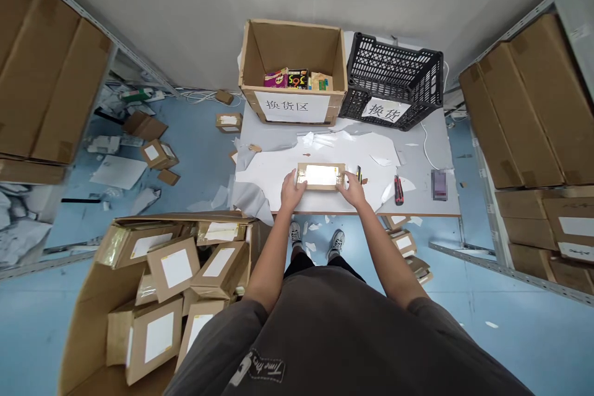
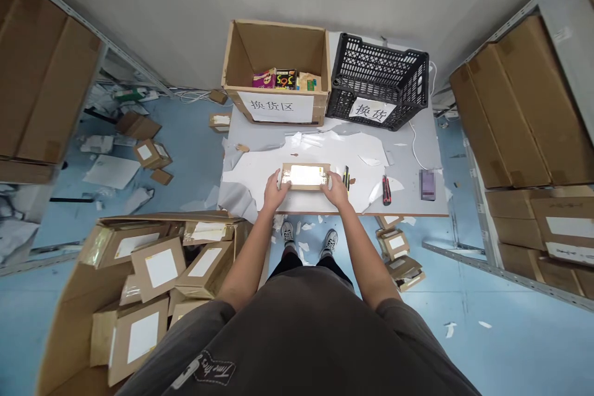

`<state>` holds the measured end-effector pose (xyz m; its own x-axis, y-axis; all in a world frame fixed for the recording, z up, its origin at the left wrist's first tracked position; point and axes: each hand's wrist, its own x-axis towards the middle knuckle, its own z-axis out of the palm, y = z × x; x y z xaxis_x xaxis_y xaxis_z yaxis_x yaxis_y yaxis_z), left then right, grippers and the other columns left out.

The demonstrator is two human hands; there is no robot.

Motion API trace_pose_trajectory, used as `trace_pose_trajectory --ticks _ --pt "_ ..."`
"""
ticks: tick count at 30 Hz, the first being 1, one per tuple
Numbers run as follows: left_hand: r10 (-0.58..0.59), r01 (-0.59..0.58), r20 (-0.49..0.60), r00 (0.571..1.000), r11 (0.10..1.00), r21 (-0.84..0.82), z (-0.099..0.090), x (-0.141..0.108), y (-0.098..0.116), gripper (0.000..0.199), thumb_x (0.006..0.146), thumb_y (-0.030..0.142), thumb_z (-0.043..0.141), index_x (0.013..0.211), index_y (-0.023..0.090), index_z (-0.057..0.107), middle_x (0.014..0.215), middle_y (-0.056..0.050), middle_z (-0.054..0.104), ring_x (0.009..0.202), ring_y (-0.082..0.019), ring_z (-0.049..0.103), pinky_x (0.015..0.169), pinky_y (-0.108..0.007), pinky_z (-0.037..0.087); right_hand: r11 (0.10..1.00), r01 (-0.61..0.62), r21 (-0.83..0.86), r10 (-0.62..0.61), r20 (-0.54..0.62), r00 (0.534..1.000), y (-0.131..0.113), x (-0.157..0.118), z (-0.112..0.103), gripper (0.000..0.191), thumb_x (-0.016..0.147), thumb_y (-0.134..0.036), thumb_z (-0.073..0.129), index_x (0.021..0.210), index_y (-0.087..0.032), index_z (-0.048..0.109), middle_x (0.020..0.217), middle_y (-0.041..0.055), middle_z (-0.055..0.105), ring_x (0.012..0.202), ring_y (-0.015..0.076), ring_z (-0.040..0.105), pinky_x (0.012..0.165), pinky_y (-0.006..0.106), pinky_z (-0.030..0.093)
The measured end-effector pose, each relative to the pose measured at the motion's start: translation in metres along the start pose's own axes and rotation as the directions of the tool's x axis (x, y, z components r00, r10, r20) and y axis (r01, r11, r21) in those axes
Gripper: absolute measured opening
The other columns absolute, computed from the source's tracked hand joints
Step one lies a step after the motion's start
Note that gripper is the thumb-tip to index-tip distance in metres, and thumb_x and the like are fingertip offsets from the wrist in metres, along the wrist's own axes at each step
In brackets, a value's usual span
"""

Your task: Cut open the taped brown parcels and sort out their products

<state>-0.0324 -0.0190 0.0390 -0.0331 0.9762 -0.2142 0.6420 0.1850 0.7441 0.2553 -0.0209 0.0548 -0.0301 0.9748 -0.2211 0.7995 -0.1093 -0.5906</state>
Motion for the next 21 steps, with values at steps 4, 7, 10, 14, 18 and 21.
trace_pose_trajectory --ticks 4,7,10,14,18,21 --pt "0.026 -0.029 0.104 0.994 0.999 0.023 0.007 -0.013 -0.006 0.075 0.101 0.039 0.067 0.170 0.026 0.044 0.171 -0.014 0.047 0.157 -0.031 0.047 0.129 -0.046 0.042 0.999 -0.019 0.030 0.014 0.140 0.990 0.004 -0.014 0.012 0.083 0.094 -0.032 0.066 0.172 -0.025 0.038 0.161 0.0138 0.057 0.136 0.0319 0.063 0.111 0.049 0.056" --pt "0.001 -0.006 0.112 0.994 0.999 0.045 0.010 -0.011 -0.005 0.068 0.104 0.035 0.061 0.169 0.027 0.045 0.172 -0.013 0.044 0.158 -0.032 0.046 0.130 -0.048 0.042 0.998 -0.044 0.037 0.038 0.150 0.988 0.004 -0.016 0.020 0.084 0.096 -0.030 0.064 0.175 -0.027 0.033 0.164 0.0150 0.053 0.137 0.0316 0.063 0.111 0.050 0.056" --pt "-0.019 0.009 0.088 0.996 0.994 0.106 0.003 -0.010 0.002 0.071 0.103 0.036 0.063 0.171 0.024 0.043 0.178 -0.016 0.035 0.161 -0.037 0.040 0.129 -0.052 0.041 0.999 -0.033 -0.030 0.035 0.088 0.995 0.004 -0.005 0.014 0.091 0.089 -0.034 0.077 0.172 -0.027 0.040 0.176 0.0170 0.035 0.157 0.0370 0.045 0.121 0.054 0.048" --pt "0.041 -0.042 0.012 0.999 0.967 0.251 0.001 -0.028 0.023 0.077 0.099 0.034 0.068 0.171 0.022 0.043 0.184 -0.017 0.022 0.164 -0.046 0.030 0.130 -0.062 0.036 0.986 0.126 -0.113 -0.100 0.210 0.973 0.002 0.029 -0.010 0.118 0.074 -0.029 0.093 0.176 -0.032 0.033 0.186 0.0156 0.008 0.168 0.0424 0.021 0.128 0.060 0.035" --pt "0.165 -0.215 0.185 0.969 0.930 0.297 0.037 -0.057 0.056 0.069 0.100 0.030 0.063 0.168 0.027 0.050 0.181 -0.013 0.032 0.163 -0.046 0.030 0.129 -0.065 0.036 0.966 0.211 -0.148 -0.133 0.416 0.900 -0.003 0.059 -0.023 0.122 0.069 -0.019 0.094 0.174 -0.039 0.036 0.187 0.0124 0.006 0.170 0.0441 0.014 0.128 0.061 0.033" --pt "0.126 -0.191 0.226 0.966 0.937 0.293 0.073 -0.064 0.079 0.082 0.097 0.035 0.069 0.173 0.023 0.041 0.183 -0.016 0.027 0.166 -0.050 0.024 0.129 -0.068 0.034 0.973 0.157 -0.169 -0.060 0.468 0.881 -0.006 0.064 -0.025 0.123 0.068 -0.015 0.095 0.174 -0.040 0.037 0.186 0.0129 0.009 0.166 0.0454 0.025 0.125 0.058 0.039"
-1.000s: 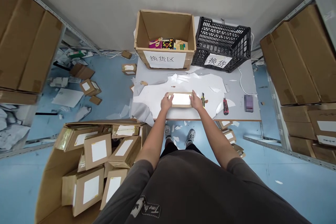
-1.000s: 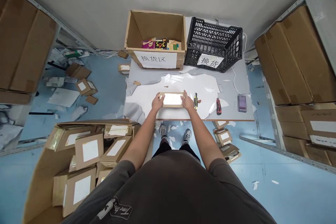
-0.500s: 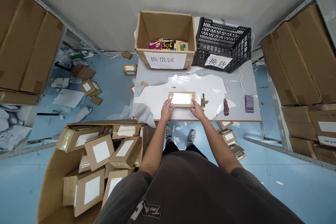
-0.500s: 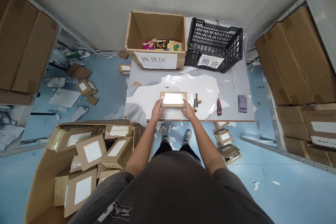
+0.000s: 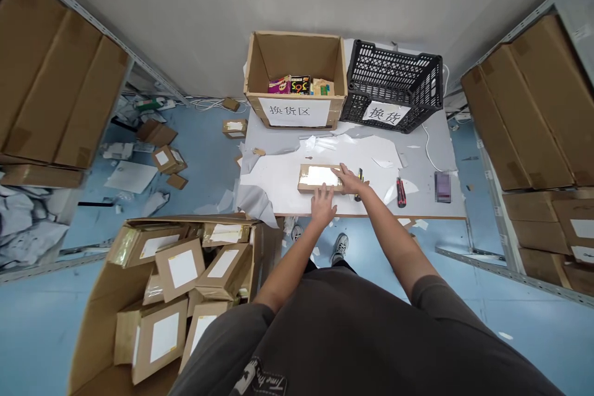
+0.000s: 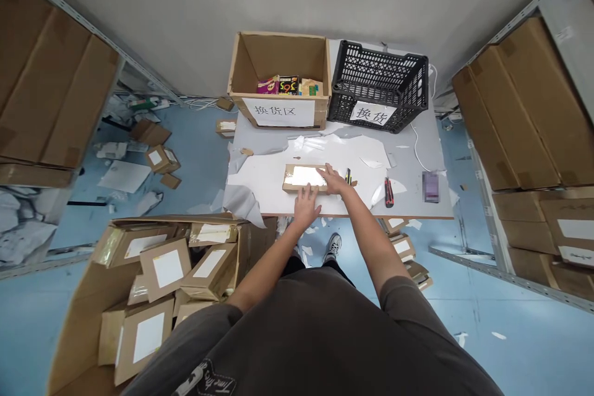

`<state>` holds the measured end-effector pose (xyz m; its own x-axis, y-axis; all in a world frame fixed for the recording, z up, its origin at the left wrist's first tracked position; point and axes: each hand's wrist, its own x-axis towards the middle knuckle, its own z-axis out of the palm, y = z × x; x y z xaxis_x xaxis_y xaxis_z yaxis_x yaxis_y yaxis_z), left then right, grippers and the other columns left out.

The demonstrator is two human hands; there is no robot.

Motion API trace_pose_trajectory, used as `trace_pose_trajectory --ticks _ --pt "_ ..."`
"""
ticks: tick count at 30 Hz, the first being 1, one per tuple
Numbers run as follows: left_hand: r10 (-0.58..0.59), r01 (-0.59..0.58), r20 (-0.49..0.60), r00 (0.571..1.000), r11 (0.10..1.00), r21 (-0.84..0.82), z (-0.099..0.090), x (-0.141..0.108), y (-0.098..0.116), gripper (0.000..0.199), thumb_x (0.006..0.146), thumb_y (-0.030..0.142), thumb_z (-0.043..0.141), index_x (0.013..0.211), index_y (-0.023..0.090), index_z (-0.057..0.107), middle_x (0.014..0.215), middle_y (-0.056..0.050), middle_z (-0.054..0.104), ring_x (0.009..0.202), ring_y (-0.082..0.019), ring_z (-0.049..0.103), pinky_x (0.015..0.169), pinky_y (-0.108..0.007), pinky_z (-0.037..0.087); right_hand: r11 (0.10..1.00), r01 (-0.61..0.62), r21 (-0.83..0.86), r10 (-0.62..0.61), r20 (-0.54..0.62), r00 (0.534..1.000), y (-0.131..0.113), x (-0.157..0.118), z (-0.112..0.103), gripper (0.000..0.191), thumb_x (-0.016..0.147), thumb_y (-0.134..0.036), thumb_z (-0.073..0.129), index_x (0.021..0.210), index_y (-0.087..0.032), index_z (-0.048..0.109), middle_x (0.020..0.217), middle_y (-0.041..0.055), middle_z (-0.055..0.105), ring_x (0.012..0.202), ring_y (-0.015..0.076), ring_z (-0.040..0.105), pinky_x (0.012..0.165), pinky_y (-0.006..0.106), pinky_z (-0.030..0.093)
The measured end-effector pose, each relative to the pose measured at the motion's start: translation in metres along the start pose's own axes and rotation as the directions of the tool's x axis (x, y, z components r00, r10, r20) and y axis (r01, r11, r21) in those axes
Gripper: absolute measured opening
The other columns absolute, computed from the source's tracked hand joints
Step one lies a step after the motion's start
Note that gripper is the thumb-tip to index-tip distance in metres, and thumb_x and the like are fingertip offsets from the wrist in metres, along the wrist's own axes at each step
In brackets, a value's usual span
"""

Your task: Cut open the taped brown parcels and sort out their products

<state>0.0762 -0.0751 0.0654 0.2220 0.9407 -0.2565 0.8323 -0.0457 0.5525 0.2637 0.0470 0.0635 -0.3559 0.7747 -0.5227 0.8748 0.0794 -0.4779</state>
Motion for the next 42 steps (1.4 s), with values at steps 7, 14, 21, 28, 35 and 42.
trace_pose_trajectory --ticks 7,14,21,28,35,42 --pt "-0.084 0.079 0.050 0.995 0.992 0.095 -0.022 0.027 -0.030 0.103 0.093 0.058 0.077 0.178 0.030 0.026 0.187 -0.009 0.015 0.172 -0.045 0.004 0.134 -0.068 0.024 1.000 0.005 -0.003 -0.005 0.015 1.000 -0.021 -0.041 0.041 0.120 0.079 -0.021 0.091 0.178 -0.034 0.026 0.156 0.0182 0.050 0.140 0.0377 0.057 0.112 0.047 0.051" --pt "0.118 -0.178 0.219 0.969 0.944 0.279 -0.069 0.025 -0.068 0.099 0.093 0.060 0.078 0.176 0.031 0.033 0.186 -0.006 0.023 0.172 -0.040 0.012 0.130 -0.054 0.039 0.987 -0.063 0.149 0.097 -0.232 0.968 -0.017 -0.073 0.086 0.081 0.096 -0.020 0.060 0.173 -0.021 0.037 0.150 0.0161 0.058 0.125 0.0275 0.065 0.103 0.036 0.053" --pt "0.043 -0.053 0.074 0.996 0.989 0.141 -0.098 0.085 -0.074 0.077 0.103 0.048 0.065 0.171 0.021 0.043 0.180 -0.011 0.036 0.165 -0.034 0.032 0.135 -0.048 0.033 0.786 -0.565 0.251 0.618 -0.285 0.733 0.059 -0.049 0.049 0.039 0.111 -0.033 0.045 0.135 -0.011 0.067 0.125 0.0180 0.076 0.109 0.0244 0.069 0.084 0.028 0.049" --pt "0.014 -0.035 0.246 0.969 0.996 0.081 -0.109 0.132 -0.103 0.115 0.090 0.052 0.082 0.180 0.022 0.017 0.188 -0.008 0.012 0.171 -0.032 0.021 0.137 -0.040 0.029 0.774 -0.580 0.256 0.632 -0.249 0.734 0.068 -0.015 0.045 0.040 0.100 -0.021 0.064 0.136 -0.003 0.062 0.121 0.0251 0.075 0.101 0.0263 0.069 0.075 0.031 0.047" --pt "-0.063 0.036 0.232 0.971 0.992 0.118 -0.102 0.107 -0.094 0.113 0.091 0.053 0.080 0.180 0.026 0.015 0.187 -0.008 0.016 0.165 -0.037 0.034 0.129 -0.046 0.042 0.846 -0.469 0.251 0.532 -0.355 0.769 0.029 -0.034 0.011 0.050 0.105 -0.023 0.051 0.153 -0.010 0.047 0.122 0.0186 0.077 0.099 0.0257 0.072 0.083 0.032 0.053" --pt "-0.156 0.136 0.197 0.968 0.984 0.115 -0.089 0.086 -0.070 0.106 0.094 0.052 0.078 0.178 0.029 0.019 0.187 -0.007 0.017 0.159 -0.037 0.040 0.124 -0.045 0.047 0.993 -0.093 0.074 0.106 -0.201 0.974 -0.085 -0.017 -0.008 0.074 0.106 -0.042 0.055 0.172 -0.022 0.028 0.120 0.0133 0.080 0.106 0.0332 0.076 0.092 0.039 0.057"
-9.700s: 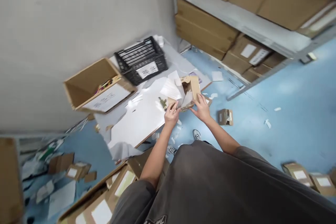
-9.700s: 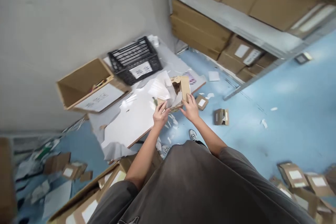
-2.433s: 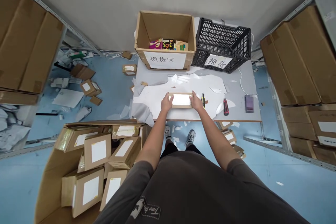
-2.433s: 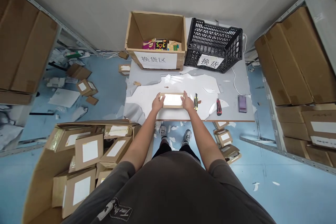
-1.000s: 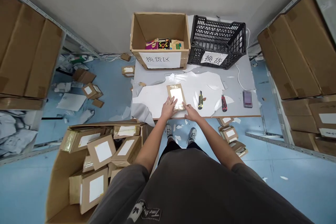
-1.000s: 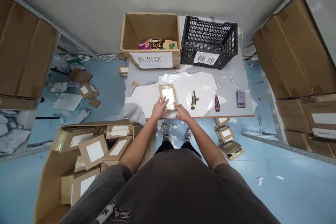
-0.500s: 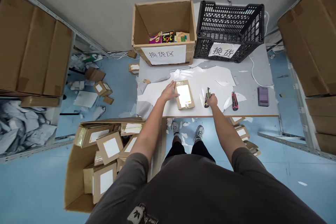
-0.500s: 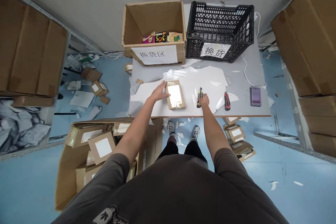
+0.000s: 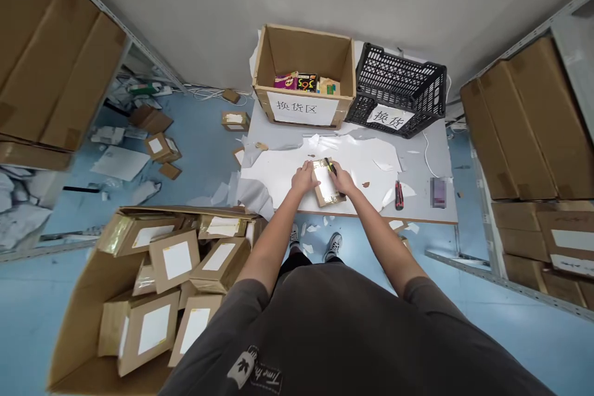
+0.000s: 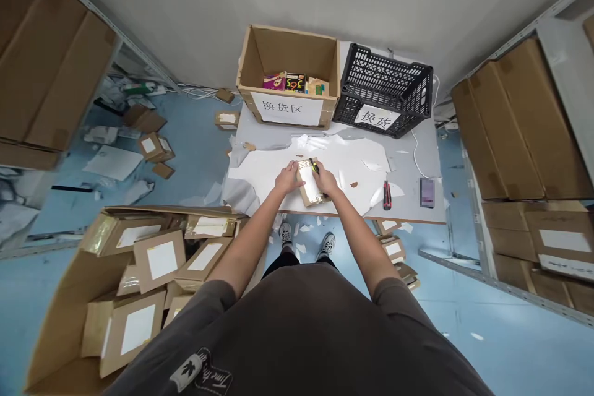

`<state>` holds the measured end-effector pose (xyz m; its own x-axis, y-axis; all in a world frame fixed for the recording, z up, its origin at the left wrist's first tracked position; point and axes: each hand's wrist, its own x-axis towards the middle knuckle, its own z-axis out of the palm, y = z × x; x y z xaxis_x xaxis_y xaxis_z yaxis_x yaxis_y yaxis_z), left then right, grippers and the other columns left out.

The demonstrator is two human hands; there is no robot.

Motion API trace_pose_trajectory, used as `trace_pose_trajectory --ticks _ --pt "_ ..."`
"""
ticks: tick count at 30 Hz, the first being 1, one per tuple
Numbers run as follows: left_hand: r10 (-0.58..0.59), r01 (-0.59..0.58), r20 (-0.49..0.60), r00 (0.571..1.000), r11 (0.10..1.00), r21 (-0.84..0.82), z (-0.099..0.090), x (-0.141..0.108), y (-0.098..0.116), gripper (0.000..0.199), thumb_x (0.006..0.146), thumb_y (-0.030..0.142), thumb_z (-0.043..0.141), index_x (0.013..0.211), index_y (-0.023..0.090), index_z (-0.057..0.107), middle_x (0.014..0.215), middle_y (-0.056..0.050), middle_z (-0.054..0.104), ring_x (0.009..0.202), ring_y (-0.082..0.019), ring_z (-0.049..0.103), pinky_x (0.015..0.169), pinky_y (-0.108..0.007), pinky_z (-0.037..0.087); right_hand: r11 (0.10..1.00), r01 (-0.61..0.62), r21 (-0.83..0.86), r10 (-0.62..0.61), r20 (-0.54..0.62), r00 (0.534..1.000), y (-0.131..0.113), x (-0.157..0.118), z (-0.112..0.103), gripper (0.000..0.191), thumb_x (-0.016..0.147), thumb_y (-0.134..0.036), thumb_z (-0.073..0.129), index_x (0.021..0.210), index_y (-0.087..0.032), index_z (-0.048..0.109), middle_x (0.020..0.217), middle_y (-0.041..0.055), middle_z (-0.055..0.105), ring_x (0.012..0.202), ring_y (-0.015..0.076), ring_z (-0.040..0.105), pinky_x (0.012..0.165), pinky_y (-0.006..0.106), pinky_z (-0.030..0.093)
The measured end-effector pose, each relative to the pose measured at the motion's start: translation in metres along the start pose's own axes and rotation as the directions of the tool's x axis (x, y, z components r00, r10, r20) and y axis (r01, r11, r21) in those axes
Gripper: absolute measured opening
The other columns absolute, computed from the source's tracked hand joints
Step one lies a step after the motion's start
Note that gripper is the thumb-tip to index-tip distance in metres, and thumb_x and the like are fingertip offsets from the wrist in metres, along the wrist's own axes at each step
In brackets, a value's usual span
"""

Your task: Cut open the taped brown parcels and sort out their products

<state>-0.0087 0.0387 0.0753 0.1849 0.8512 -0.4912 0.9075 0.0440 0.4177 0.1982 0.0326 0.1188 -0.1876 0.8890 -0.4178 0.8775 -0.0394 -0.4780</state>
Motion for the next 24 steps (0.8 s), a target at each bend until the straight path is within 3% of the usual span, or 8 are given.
trace_pose_trajectory --ticks 2,5,13,24 --pt "-0.007 0.007 -0.014 1.000 1.000 -0.004 0.003 -0.001 0.003 0.105 0.094 0.052 0.078 0.178 0.030 0.019 0.187 -0.007 0.019 0.159 -0.037 0.041 0.124 -0.046 0.047 0.993 -0.030 -0.116 0.037 0.053 0.998 -0.021 0.007 0.003 0.075 0.108 -0.050 0.055 0.172 -0.021 0.030 0.127 0.0172 0.079 0.110 0.0351 0.076 0.092 0.039 0.057" --pt "-0.015 0.015 -0.027 1.000 1.000 -0.007 0.006 -0.002 0.005 0.105 0.094 0.054 0.077 0.178 0.030 0.019 0.186 -0.007 0.020 0.157 -0.037 0.041 0.121 -0.046 0.048 0.969 -0.057 -0.239 0.082 0.096 0.992 -0.033 0.015 0.004 0.077 0.110 -0.055 0.051 0.174 -0.019 0.030 0.137 0.0207 0.076 0.116 0.0356 0.074 0.095 0.039 0.055" --pt "-0.030 0.028 -0.058 0.998 0.999 -0.035 0.010 -0.010 0.009 0.104 0.096 0.064 0.070 0.179 0.033 0.016 0.185 -0.007 0.024 0.153 -0.039 0.042 0.118 -0.050 0.051 0.933 -0.044 -0.357 0.083 0.094 0.992 -0.032 0.016 0.006 0.061 0.117 -0.035 0.036 0.176 -0.021 0.034 0.144 0.0171 0.073 0.128 0.0315 0.070 0.105 0.036 0.050" --pt "-0.028 0.023 -0.072 0.997 0.997 -0.076 0.013 -0.011 0.011 0.103 0.097 0.071 0.064 0.179 0.030 0.018 0.184 -0.009 0.026 0.151 -0.040 0.042 0.118 -0.053 0.050 0.919 -0.038 -0.392 0.088 0.111 0.990 -0.035 0.016 0.004 0.061 0.115 -0.030 0.035 0.176 -0.022 0.031 0.149 0.0142 0.071 0.133 0.0297 0.067 0.107 0.035 0.049"
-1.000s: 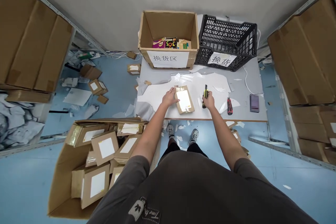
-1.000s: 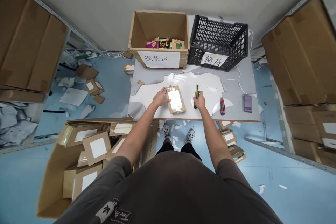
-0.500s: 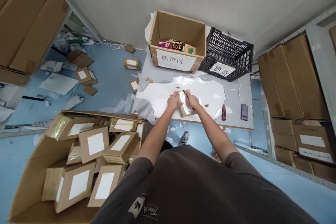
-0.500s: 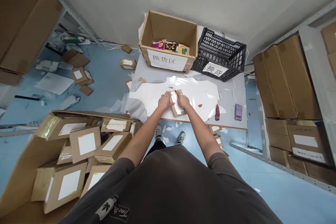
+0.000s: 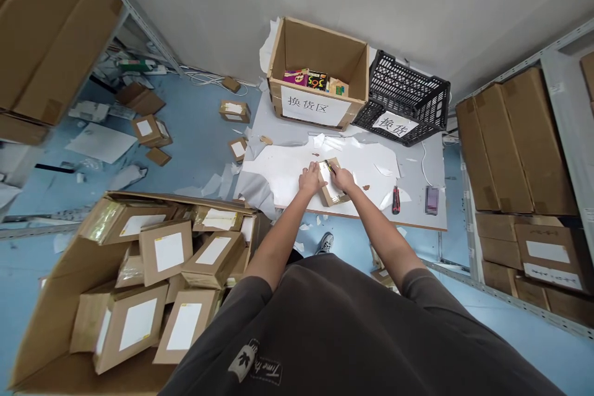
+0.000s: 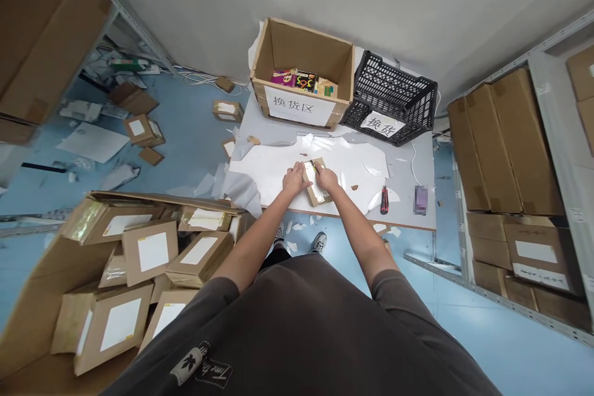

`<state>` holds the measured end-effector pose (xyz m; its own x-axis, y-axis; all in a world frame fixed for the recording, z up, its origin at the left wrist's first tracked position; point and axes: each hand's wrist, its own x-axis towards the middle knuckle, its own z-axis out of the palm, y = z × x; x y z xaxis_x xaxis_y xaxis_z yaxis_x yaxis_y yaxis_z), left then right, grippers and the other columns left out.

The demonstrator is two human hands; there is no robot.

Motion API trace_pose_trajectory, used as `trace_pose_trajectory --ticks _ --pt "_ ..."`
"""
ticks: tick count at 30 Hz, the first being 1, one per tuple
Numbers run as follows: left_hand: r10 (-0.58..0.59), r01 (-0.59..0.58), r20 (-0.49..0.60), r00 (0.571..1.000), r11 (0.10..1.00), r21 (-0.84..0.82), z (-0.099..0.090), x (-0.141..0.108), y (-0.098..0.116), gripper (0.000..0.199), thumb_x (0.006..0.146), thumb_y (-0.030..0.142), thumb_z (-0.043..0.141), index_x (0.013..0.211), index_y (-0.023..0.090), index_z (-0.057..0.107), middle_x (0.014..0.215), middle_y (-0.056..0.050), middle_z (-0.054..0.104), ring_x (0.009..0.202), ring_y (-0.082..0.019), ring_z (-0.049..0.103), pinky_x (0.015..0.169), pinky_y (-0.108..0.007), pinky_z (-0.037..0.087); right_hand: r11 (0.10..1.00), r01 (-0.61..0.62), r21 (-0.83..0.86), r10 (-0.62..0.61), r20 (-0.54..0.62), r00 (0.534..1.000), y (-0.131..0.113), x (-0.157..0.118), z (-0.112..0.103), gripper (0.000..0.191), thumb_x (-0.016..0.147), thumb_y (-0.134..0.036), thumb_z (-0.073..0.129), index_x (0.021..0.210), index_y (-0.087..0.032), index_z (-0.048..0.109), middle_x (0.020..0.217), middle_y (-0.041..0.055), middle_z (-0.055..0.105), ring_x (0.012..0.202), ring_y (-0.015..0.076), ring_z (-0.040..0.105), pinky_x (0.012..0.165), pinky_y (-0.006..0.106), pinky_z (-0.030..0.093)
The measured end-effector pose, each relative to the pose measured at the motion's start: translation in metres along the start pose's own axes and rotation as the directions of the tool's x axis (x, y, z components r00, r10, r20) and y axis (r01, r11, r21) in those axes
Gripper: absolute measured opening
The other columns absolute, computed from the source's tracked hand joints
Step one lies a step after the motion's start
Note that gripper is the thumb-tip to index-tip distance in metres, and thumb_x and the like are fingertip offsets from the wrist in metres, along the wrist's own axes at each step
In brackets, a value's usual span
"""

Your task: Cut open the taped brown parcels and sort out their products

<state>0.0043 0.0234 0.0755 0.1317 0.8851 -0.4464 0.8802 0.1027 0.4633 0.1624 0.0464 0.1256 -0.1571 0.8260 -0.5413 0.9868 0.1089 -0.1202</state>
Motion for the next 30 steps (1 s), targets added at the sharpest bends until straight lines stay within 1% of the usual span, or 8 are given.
trace_pose_trajectory --ticks 4,9,13,18,20,23,27,30 --pt "-0.018 0.018 0.006 1.000 1.000 0.021 0.000 0.001 0.003 0.103 0.098 0.073 0.063 0.179 0.027 0.020 0.184 -0.009 0.025 0.151 -0.041 0.041 0.118 -0.053 0.051 1.000 -0.018 -0.013 0.018 -0.004 1.000 -0.002 0.003 -0.001 0.060 0.114 -0.027 0.036 0.174 -0.021 0.034 0.148 0.0168 0.071 0.132 0.0309 0.068 0.107 0.037 0.050" --pt "-0.018 0.018 0.009 1.000 0.999 0.040 -0.001 -0.001 0.006 0.103 0.098 0.076 0.061 0.179 0.029 0.020 0.184 -0.009 0.025 0.152 -0.040 0.041 0.119 -0.053 0.049 0.999 -0.039 -0.035 0.040 0.042 0.998 -0.010 0.005 -0.007 0.060 0.112 -0.027 0.045 0.171 -0.021 0.039 0.146 0.0184 0.071 0.134 0.0314 0.068 0.106 0.037 0.051" --pt "-0.024 0.023 0.019 1.000 0.998 0.052 0.000 -0.004 0.007 0.103 0.097 0.077 0.061 0.179 0.032 0.018 0.185 -0.008 0.023 0.153 -0.041 0.040 0.120 -0.055 0.049 0.998 -0.037 -0.053 0.041 0.075 0.996 -0.015 0.008 -0.014 0.068 0.104 -0.027 0.058 0.170 -0.021 0.040 0.147 0.0184 0.071 0.135 0.0318 0.068 0.106 0.037 0.052" --pt "-0.033 0.032 0.016 0.999 0.998 0.060 0.002 -0.007 0.010 0.099 0.098 0.076 0.057 0.180 0.035 0.018 0.186 -0.007 0.023 0.154 -0.041 0.040 0.120 -0.056 0.048 0.998 -0.029 -0.057 0.034 0.100 0.994 -0.017 0.006 -0.020 0.071 0.100 -0.020 0.064 0.167 -0.018 0.043 0.146 0.0205 0.071 0.136 0.0325 0.068 0.105 0.037 0.053" --pt "-0.037 0.036 0.019 0.999 0.997 0.064 0.003 -0.008 0.011 0.099 0.099 0.077 0.056 0.180 0.035 0.017 0.186 -0.006 0.023 0.155 -0.042 0.040 0.120 -0.057 0.048 0.998 -0.016 -0.067 0.024 0.110 0.994 -0.016 0.005 -0.021 0.072 0.100 -0.020 0.066 0.167 -0.018 0.043 0.146 0.0210 0.071 0.137 0.0329 0.067 0.106 0.037 0.053" --pt "-0.046 0.044 0.040 0.998 0.997 0.066 0.006 -0.009 0.013 0.098 0.100 0.074 0.055 0.180 0.035 0.014 0.186 -0.005 0.021 0.156 -0.042 0.039 0.121 -0.058 0.047 0.996 -0.030 -0.081 0.040 0.127 0.991 -0.016 0.002 -0.021 0.073 0.101 -0.024 0.068 0.168 -0.019 0.042 0.146 0.0218 0.070 0.137 0.0333 0.067 0.105 0.038 0.053" --pt "-0.061 0.056 0.048 0.997 0.994 0.095 0.008 -0.008 0.015 0.099 0.100 0.071 0.058 0.180 0.034 0.014 0.187 -0.005 0.019 0.157 -0.041 0.038 0.122 -0.057 0.047 0.996 -0.039 -0.082 0.050 0.131 0.990 -0.014 -0.002 -0.016 0.072 0.101 -0.025 0.069 0.167 -0.018 0.043 0.144 0.0229 0.071 0.136 0.0332 0.069 0.104 0.038 0.054" --pt "-0.063 0.058 0.047 0.997 0.994 0.094 0.007 -0.008 0.017 0.098 0.100 0.071 0.058 0.180 0.034 0.015 0.186 -0.006 0.021 0.158 -0.042 0.037 0.122 -0.057 0.047 0.997 -0.036 -0.070 0.045 0.135 0.990 -0.010 -0.007 -0.011 0.066 0.104 -0.027 0.064 0.166 -0.018 0.044 0.144 0.0229 0.071 0.135 0.0328 0.069 0.102 0.037 0.054"
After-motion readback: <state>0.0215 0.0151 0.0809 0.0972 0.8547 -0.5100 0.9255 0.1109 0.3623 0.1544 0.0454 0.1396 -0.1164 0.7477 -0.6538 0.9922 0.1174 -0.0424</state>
